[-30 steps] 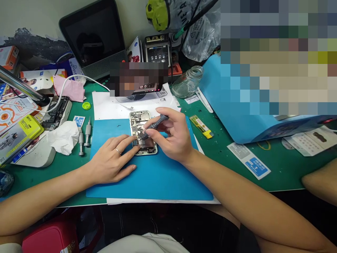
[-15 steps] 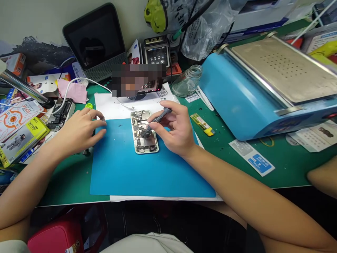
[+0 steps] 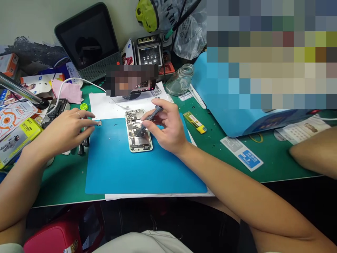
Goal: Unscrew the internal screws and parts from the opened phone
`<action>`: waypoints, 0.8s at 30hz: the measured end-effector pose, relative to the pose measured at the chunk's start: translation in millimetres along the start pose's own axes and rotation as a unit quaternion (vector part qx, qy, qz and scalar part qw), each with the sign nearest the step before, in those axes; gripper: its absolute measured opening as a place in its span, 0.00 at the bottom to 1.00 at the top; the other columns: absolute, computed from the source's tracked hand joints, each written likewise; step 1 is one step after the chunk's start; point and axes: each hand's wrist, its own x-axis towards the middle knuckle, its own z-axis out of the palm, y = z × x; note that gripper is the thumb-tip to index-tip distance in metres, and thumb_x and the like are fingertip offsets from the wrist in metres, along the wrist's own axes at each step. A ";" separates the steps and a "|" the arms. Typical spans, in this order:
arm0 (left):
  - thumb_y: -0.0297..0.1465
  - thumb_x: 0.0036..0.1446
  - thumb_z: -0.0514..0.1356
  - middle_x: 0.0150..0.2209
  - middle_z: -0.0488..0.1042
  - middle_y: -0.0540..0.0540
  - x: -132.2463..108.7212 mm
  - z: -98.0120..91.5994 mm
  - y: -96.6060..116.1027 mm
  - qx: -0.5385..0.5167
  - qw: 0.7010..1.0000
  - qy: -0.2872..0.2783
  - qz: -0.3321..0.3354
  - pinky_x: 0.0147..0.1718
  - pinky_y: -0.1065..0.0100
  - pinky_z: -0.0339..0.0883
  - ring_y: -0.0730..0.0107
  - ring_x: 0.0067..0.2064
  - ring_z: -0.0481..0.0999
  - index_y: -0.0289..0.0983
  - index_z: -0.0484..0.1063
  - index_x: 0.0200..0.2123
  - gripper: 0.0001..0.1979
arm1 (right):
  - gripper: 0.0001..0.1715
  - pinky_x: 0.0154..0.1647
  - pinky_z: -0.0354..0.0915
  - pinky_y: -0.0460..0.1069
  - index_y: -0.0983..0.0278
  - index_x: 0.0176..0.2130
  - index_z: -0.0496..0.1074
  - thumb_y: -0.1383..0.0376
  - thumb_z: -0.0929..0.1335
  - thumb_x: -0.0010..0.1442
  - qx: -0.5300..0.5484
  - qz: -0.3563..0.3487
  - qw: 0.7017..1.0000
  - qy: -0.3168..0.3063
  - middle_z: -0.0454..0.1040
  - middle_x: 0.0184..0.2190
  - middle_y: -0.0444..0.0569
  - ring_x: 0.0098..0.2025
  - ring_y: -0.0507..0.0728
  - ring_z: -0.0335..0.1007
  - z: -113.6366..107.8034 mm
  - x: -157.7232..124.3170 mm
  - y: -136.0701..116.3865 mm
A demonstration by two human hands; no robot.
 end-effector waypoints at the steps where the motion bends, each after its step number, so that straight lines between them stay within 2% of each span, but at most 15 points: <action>1: 0.38 0.70 0.46 0.51 0.76 0.42 -6.0 -4.3 0.3 -0.003 1.000 0.013 -0.012 0.48 0.53 0.68 0.53 0.49 0.74 0.41 0.80 0.49 0.22 | 0.28 0.34 0.78 0.47 0.54 0.59 0.59 0.64 0.72 0.64 0.002 -0.002 1.000 -0.002 0.78 0.37 0.43 0.36 0.52 0.80 0.2 -0.2 -0.9; 3: 0.40 0.71 0.46 0.47 0.77 0.42 -24.3 -10.9 6.0 -0.024 0.998 0.048 -0.043 0.47 0.55 0.69 0.55 0.47 0.74 0.39 0.78 0.50 0.22 | 0.29 0.35 0.79 0.47 0.53 0.60 0.59 0.65 0.71 0.64 0.002 -0.007 1.000 -0.005 0.78 0.37 0.43 0.36 0.52 0.79 0.9 -0.6 -3.2; 5: 0.41 0.71 0.47 0.46 0.77 0.42 -49.3 -11.4 21.8 -0.050 0.989 0.103 -0.089 0.45 0.56 0.70 0.57 0.46 0.75 0.38 0.78 0.50 0.22 | 0.29 0.35 0.78 0.47 0.54 0.60 0.58 0.65 0.71 0.64 0.004 -0.009 1.000 -0.002 0.78 0.37 0.43 0.36 0.52 0.79 1.7 -1.0 -5.4; 6: 0.41 0.72 0.48 0.47 0.77 0.43 -62.9 -8.3 34.4 -0.072 0.988 0.091 -0.105 0.46 0.57 0.70 0.58 0.48 0.75 0.39 0.77 0.51 0.20 | 0.30 0.35 0.78 0.47 0.54 0.61 0.58 0.65 0.70 0.65 0.007 -0.008 1.000 0.002 0.78 0.37 0.44 0.36 0.52 0.78 2.1 -1.3 -6.2; 8: 0.39 0.71 0.51 0.46 0.77 0.43 -88.0 4.9 69.0 -0.137 0.975 0.114 -0.135 0.46 0.59 0.71 0.61 0.47 0.75 0.39 0.75 0.53 0.18 | 0.31 0.34 0.77 0.47 0.53 0.62 0.57 0.65 0.70 0.65 0.020 -0.004 1.000 0.009 0.78 0.38 0.44 0.36 0.53 0.78 3.0 -2.0 -6.7; 11: 0.34 0.70 0.55 0.45 0.77 0.44 -109.3 36.7 133.6 -0.235 0.936 0.197 -0.175 0.46 0.62 0.71 0.65 0.47 0.74 0.39 0.76 0.50 0.13 | 0.31 0.35 0.77 0.48 0.54 0.62 0.57 0.64 0.69 0.65 0.029 0.009 1.000 -0.001 0.78 0.38 0.44 0.37 0.53 0.78 4.0 -3.3 -5.4; 14: 0.32 0.69 0.56 0.46 0.77 0.43 -104.0 65.0 186.2 -0.251 0.919 0.241 -0.184 0.49 0.60 0.71 0.64 0.48 0.74 0.38 0.76 0.50 0.12 | 0.29 0.36 0.77 0.49 0.56 0.62 0.60 0.61 0.69 0.65 0.008 0.022 0.999 -0.029 0.79 0.37 0.45 0.37 0.54 0.78 3.8 -4.5 -4.4; 16: 0.34 0.69 0.56 0.50 0.77 0.42 -90.1 73.0 204.2 -0.235 0.924 0.242 -0.182 0.51 0.56 0.69 0.61 0.51 0.73 0.39 0.75 0.52 0.13 | 0.28 0.38 0.78 0.50 0.57 0.62 0.62 0.59 0.69 0.65 -0.012 0.029 0.998 -0.052 0.80 0.38 0.47 0.37 0.55 0.78 3.0 -5.4 -4.7; 20: 0.37 0.68 0.56 0.59 0.71 0.40 -55.7 66.2 208.7 -0.208 0.938 0.223 -0.163 0.55 0.55 0.67 0.56 0.57 0.70 0.41 0.72 0.59 0.19 | 0.29 0.40 0.78 0.50 0.60 0.62 0.64 0.57 0.69 0.65 -0.023 0.015 0.997 -0.070 0.81 0.38 0.48 0.36 0.54 0.78 2.2 -7.1 -5.5; 24: 0.40 0.68 0.55 0.60 0.68 0.36 -31.9 62.1 205.6 -0.178 0.930 0.231 -0.225 0.54 0.52 0.67 0.50 0.58 0.67 0.38 0.70 0.62 0.23 | 0.29 0.40 0.78 0.50 0.61 0.63 0.64 0.56 0.68 0.66 -0.048 -0.021 0.997 -0.053 0.81 0.38 0.48 0.35 0.54 0.78 4.6 -5.6 -8.6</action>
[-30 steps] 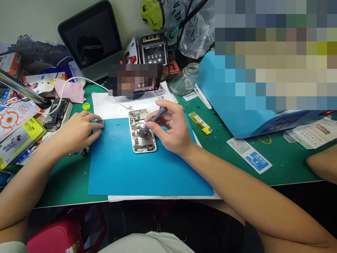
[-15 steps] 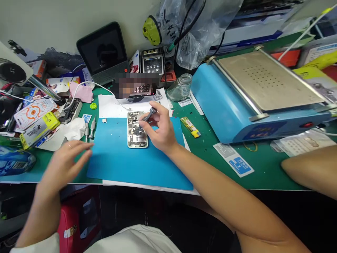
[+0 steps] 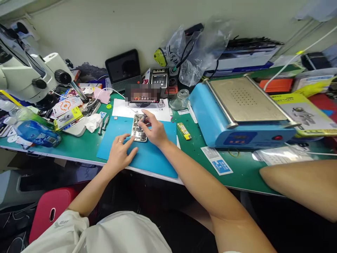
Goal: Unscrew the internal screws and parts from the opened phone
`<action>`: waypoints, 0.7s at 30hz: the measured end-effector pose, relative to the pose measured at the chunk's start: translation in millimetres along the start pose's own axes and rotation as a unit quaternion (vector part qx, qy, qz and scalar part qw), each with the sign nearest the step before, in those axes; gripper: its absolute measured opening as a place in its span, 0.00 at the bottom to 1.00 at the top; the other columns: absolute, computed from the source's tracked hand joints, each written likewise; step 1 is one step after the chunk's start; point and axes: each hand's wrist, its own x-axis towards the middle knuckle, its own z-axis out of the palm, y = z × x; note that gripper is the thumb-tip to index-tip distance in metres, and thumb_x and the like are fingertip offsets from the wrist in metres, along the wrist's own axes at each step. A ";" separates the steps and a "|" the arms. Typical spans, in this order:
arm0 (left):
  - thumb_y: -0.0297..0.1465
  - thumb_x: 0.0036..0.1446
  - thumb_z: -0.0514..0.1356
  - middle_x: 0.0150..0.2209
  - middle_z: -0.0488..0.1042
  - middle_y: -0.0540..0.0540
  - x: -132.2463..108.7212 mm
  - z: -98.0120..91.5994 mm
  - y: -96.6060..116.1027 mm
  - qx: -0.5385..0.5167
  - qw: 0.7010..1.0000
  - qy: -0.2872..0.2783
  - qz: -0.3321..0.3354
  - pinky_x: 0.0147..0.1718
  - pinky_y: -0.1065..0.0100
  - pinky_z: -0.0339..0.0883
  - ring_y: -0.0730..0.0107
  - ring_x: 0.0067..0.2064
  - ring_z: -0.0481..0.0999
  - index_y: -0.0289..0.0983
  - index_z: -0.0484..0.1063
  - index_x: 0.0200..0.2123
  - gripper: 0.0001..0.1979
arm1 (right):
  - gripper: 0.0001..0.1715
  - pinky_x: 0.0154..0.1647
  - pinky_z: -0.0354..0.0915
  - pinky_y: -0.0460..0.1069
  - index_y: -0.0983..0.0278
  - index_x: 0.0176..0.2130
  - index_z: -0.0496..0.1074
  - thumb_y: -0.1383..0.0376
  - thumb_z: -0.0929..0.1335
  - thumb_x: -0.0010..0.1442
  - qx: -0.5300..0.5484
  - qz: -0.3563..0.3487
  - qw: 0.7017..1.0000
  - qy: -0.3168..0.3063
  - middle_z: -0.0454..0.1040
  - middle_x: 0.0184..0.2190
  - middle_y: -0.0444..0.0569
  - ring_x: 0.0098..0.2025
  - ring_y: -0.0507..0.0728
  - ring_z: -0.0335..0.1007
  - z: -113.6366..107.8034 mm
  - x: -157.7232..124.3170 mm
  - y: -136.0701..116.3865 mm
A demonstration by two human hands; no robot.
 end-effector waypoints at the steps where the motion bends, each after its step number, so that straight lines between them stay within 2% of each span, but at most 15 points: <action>1: 0.40 0.69 0.55 0.59 0.69 0.37 1.1 2.8 0.2 0.007 1.000 0.009 -0.017 0.54 0.53 0.67 0.51 0.57 0.67 0.38 0.71 0.61 0.22 | 0.29 0.39 0.78 0.50 0.61 0.63 0.63 0.56 0.67 0.67 -0.012 -0.011 1.000 0.003 0.81 0.38 0.48 0.35 0.54 0.79 0.4 1.2 -2.0; 4: 0.39 0.70 0.53 0.55 0.71 0.39 -2.6 9.5 -1.1 0.020 0.999 0.020 -0.042 0.55 0.56 0.67 0.55 0.54 0.68 0.38 0.72 0.59 0.20 | 0.28 0.39 0.78 0.50 0.60 0.64 0.63 0.57 0.65 0.68 -0.058 -0.072 0.995 -0.026 0.82 0.40 0.49 0.36 0.56 0.80 -0.3 4.4 -9.3; 6: 0.39 0.70 0.53 0.55 0.71 0.39 -6.3 10.6 -1.2 0.028 0.999 0.014 -0.040 0.55 0.56 0.67 0.56 0.54 0.68 0.39 0.72 0.59 0.20 | 0.28 0.41 0.78 0.51 0.59 0.64 0.63 0.57 0.65 0.69 -0.080 -0.123 0.987 -0.058 0.82 0.41 0.50 0.37 0.56 0.80 -1.9 4.0 -11.9; 8: 0.39 0.70 0.53 0.55 0.71 0.39 -8.2 9.9 0.1 0.037 0.999 0.000 -0.029 0.54 0.56 0.67 0.56 0.55 0.68 0.40 0.72 0.59 0.19 | 0.26 0.39 0.79 0.51 0.59 0.63 0.64 0.57 0.66 0.68 -0.085 -0.154 0.983 -0.060 0.82 0.40 0.49 0.36 0.57 0.81 -3.4 0.2 -10.8; 13: 0.37 0.71 0.51 0.57 0.70 0.38 -6.1 8.4 4.2 0.056 0.998 -0.025 -0.017 0.52 0.55 0.67 0.54 0.56 0.68 0.41 0.69 0.61 0.20 | 0.27 0.35 0.78 0.50 0.61 0.63 0.61 0.60 0.66 0.69 -0.076 -0.144 0.986 0.038 0.82 0.38 0.50 0.33 0.56 0.81 -2.4 -13.7 -1.8; 15: 0.37 0.71 0.50 0.58 0.69 0.37 -4.5 9.0 5.2 0.063 0.997 -0.030 -0.018 0.51 0.54 0.67 0.52 0.56 0.67 0.40 0.67 0.63 0.21 | 0.27 0.34 0.78 0.49 0.61 0.63 0.60 0.61 0.66 0.68 -0.081 -0.143 0.985 0.059 0.82 0.37 0.49 0.32 0.55 0.80 -0.4 -16.4 -0.6; 21: 0.37 0.70 0.51 0.59 0.68 0.37 -2.7 9.9 5.9 0.074 0.996 -0.043 -0.010 0.49 0.54 0.65 0.50 0.57 0.66 0.39 0.65 0.64 0.22 | 0.23 0.33 0.78 0.49 0.62 0.59 0.66 0.60 0.67 0.68 -0.108 -0.145 0.983 0.020 0.82 0.38 0.50 0.30 0.55 0.80 5.7 -17.4 0.8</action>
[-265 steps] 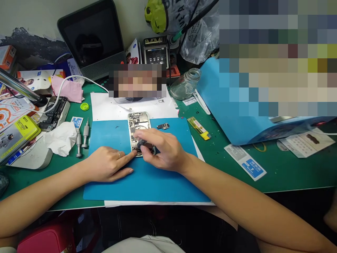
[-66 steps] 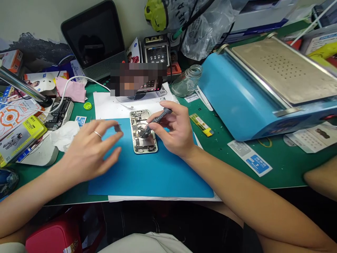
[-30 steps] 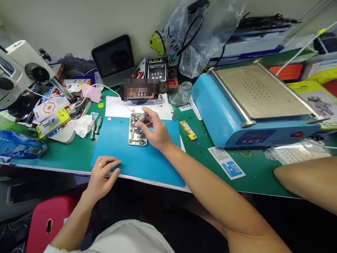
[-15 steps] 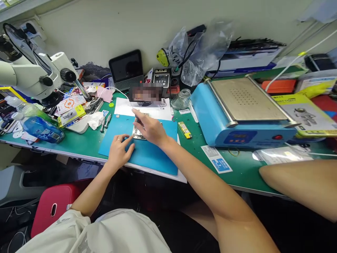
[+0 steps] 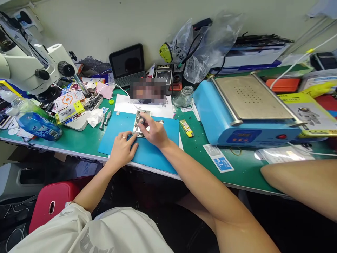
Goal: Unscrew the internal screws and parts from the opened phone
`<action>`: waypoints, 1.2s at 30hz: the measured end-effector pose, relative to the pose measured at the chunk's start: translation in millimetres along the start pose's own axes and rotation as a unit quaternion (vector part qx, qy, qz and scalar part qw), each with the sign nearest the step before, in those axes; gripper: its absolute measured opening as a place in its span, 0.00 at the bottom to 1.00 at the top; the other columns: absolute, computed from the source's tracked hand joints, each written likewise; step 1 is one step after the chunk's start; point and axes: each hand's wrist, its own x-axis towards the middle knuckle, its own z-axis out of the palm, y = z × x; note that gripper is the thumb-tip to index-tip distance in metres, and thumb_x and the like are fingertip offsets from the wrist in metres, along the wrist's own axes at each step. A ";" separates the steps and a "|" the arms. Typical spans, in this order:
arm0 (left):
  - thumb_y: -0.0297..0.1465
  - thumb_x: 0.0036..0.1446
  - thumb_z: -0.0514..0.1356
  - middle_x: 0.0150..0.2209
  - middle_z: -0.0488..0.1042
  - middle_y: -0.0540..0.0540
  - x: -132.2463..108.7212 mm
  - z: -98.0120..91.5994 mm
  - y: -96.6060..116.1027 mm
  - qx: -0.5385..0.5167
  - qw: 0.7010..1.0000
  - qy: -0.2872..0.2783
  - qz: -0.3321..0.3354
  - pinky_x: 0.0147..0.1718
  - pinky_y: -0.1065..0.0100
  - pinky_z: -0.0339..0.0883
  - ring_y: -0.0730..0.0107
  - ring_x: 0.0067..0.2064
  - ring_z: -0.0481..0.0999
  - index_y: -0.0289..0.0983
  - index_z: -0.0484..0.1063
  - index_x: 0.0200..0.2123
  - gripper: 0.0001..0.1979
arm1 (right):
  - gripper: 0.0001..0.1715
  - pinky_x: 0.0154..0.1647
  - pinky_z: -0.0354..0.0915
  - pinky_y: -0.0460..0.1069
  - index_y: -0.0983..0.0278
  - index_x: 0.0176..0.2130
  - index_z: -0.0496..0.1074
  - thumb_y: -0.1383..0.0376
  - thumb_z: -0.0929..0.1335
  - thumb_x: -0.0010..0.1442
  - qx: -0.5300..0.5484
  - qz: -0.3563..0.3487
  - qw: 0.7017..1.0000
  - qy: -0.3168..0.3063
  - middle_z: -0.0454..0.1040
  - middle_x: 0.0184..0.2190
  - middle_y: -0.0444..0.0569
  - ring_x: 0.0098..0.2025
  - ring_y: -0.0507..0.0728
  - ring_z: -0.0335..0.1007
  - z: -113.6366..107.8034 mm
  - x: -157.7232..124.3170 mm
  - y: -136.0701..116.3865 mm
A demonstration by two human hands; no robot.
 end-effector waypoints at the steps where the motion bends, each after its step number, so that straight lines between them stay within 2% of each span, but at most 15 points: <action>1: 0.38 0.71 0.51 0.59 0.67 0.37 -0.1 -0.1 -0.4 0.001 1.000 -0.001 0.002 0.50 0.54 0.65 0.50 0.57 0.66 0.39 0.65 0.64 0.22 | 0.23 0.33 0.78 0.49 0.63 0.59 0.66 0.60 0.66 0.68 -0.003 0.002 1.000 -0.006 0.83 0.38 0.51 0.30 0.55 0.80 0.6 -0.1 0.4; 12: 0.40 0.71 0.50 0.60 0.67 0.36 0.4 0.4 -2.0 0.006 1.000 -0.002 0.014 0.50 0.55 0.64 0.50 0.57 0.65 0.37 0.65 0.64 0.24 | 0.22 0.34 0.78 0.50 0.63 0.58 0.68 0.56 0.65 0.69 -0.035 0.008 0.999 -0.027 0.83 0.38 0.52 0.31 0.56 0.80 0.1 -1.6 2.0; 18: 0.40 0.71 0.51 0.60 0.67 0.37 -0.1 1.0 -1.5 0.009 1.000 -0.001 0.012 0.50 0.55 0.64 0.50 0.57 0.66 0.38 0.65 0.64 0.23 | 0.22 0.35 0.78 0.49 0.64 0.59 0.66 0.59 0.65 0.69 -0.023 -0.020 0.999 -0.021 0.83 0.38 0.51 0.32 0.56 0.81 0.2 -2.1 1.1; 23: 0.40 0.71 0.51 0.60 0.67 0.36 -0.5 0.3 -1.0 0.010 1.000 0.000 0.013 0.50 0.55 0.64 0.50 0.57 0.66 0.38 0.65 0.64 0.23 | 0.22 0.35 0.78 0.50 0.63 0.59 0.66 0.59 0.65 0.69 -0.046 -0.014 0.998 -0.038 0.83 0.38 0.52 0.32 0.56 0.81 1.0 -1.9 3.0; 30: 0.41 0.71 0.51 0.59 0.67 0.38 0.0 0.5 -1.5 0.012 1.000 0.005 0.015 0.50 0.55 0.64 0.51 0.57 0.66 0.38 0.65 0.64 0.23 | 0.25 0.35 0.76 0.47 0.63 0.63 0.62 0.64 0.65 0.69 -0.049 -0.076 0.996 -0.007 0.82 0.39 0.50 0.31 0.54 0.80 0.3 2.3 -0.1; 36: 0.42 0.70 0.52 0.59 0.68 0.39 0.8 2.5 -2.5 0.012 1.000 0.009 0.012 0.49 0.55 0.65 0.52 0.56 0.66 0.39 0.65 0.64 0.23 | 0.29 0.38 0.77 0.45 0.63 0.65 0.57 0.68 0.64 0.68 -0.050 -0.109 0.993 -0.012 0.82 0.41 0.49 0.35 0.52 0.81 -0.9 5.9 -5.8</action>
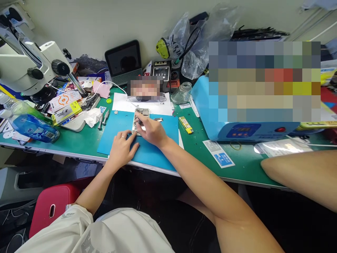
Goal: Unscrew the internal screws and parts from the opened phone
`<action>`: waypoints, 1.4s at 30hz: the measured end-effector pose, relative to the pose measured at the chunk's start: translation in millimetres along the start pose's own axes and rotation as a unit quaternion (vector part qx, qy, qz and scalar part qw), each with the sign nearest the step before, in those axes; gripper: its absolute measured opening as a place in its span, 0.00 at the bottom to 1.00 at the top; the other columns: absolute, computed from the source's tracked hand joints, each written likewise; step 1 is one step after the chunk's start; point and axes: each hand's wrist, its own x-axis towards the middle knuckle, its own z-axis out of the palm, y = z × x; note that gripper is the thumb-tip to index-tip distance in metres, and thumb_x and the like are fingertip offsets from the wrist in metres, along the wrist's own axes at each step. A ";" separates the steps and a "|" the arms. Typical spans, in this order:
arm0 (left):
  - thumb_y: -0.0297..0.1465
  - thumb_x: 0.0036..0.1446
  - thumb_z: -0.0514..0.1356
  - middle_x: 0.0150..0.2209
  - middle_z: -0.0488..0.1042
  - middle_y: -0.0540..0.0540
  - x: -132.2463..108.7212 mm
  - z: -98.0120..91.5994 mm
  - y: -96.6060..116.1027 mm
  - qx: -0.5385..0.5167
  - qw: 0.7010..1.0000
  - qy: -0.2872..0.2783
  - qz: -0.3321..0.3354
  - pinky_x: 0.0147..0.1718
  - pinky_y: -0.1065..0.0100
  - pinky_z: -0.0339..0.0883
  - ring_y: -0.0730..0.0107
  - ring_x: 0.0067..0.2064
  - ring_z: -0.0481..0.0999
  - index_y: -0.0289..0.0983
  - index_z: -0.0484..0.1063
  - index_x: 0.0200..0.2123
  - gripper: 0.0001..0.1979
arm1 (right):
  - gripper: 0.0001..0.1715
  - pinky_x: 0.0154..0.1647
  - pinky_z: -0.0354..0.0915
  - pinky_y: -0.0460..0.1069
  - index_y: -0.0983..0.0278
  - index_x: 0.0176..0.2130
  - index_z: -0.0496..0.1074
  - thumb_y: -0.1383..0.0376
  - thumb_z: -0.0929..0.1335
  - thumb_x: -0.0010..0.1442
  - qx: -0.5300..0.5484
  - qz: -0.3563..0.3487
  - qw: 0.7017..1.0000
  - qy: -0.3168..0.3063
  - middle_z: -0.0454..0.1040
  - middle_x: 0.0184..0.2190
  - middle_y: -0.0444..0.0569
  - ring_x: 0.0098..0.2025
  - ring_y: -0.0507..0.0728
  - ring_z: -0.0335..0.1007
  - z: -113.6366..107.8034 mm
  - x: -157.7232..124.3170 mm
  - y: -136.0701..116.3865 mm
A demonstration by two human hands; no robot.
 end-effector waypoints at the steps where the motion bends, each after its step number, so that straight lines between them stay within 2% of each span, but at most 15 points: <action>1: 0.42 0.70 0.52 0.59 0.68 0.39 0.1 0.0 -0.1 0.000 1.000 0.000 0.000 0.49 0.55 0.65 0.52 0.56 0.66 0.39 0.65 0.64 0.24 | 0.30 0.38 0.77 0.45 0.63 0.66 0.56 0.69 0.64 0.68 0.003 -0.006 1.000 0.000 0.82 0.41 0.49 0.36 0.53 0.81 -0.3 0.4 -0.5; 4: 0.42 0.70 0.52 0.59 0.68 0.39 0.2 -0.4 -0.3 -0.001 1.000 0.000 -0.001 0.50 0.55 0.65 0.52 0.57 0.66 0.40 0.65 0.63 0.23 | 0.31 0.38 0.77 0.46 0.61 0.66 0.55 0.70 0.65 0.67 0.012 -0.020 1.000 0.001 0.82 0.42 0.49 0.38 0.54 0.81 -1.3 1.1 -1.1; 8: 0.42 0.70 0.52 0.59 0.67 0.38 0.1 -0.7 0.1 0.000 1.000 0.000 -0.001 0.50 0.55 0.65 0.51 0.57 0.66 0.40 0.65 0.64 0.24 | 0.31 0.37 0.77 0.47 0.59 0.65 0.56 0.66 0.68 0.67 0.023 -0.018 1.000 0.000 0.81 0.42 0.49 0.39 0.54 0.81 -2.0 1.7 -0.2; 19: 0.43 0.70 0.51 0.59 0.68 0.38 0.8 -1.0 0.7 0.001 1.000 -0.003 0.001 0.50 0.55 0.64 0.51 0.57 0.66 0.39 0.64 0.64 0.25 | 0.30 0.36 0.78 0.46 0.58 0.66 0.56 0.68 0.65 0.68 0.050 0.025 0.998 0.004 0.80 0.42 0.48 0.35 0.51 0.79 1.5 0.0 0.5; 29: 0.44 0.70 0.52 0.59 0.68 0.38 0.6 -0.7 0.1 -0.001 1.000 -0.002 0.003 0.50 0.55 0.64 0.51 0.56 0.66 0.39 0.65 0.64 0.25 | 0.30 0.34 0.77 0.46 0.57 0.64 0.56 0.66 0.68 0.67 0.062 0.024 0.998 0.014 0.79 0.42 0.48 0.35 0.52 0.78 2.9 -1.1 2.9; 36: 0.44 0.70 0.52 0.59 0.67 0.38 0.8 -0.6 0.9 0.000 1.000 -0.002 0.002 0.50 0.55 0.64 0.51 0.57 0.66 0.39 0.65 0.63 0.25 | 0.31 0.31 0.76 0.46 0.57 0.63 0.57 0.65 0.70 0.65 0.053 0.020 0.998 0.029 0.78 0.38 0.46 0.32 0.52 0.76 4.9 -2.6 4.4; 42: 0.44 0.70 0.52 0.59 0.67 0.38 1.1 -0.7 1.2 0.001 1.000 -0.003 0.001 0.50 0.55 0.64 0.52 0.57 0.66 0.39 0.65 0.64 0.25 | 0.28 0.32 0.76 0.45 0.57 0.63 0.57 0.66 0.68 0.67 0.053 0.030 0.998 0.032 0.78 0.37 0.45 0.31 0.51 0.75 6.2 -2.3 3.2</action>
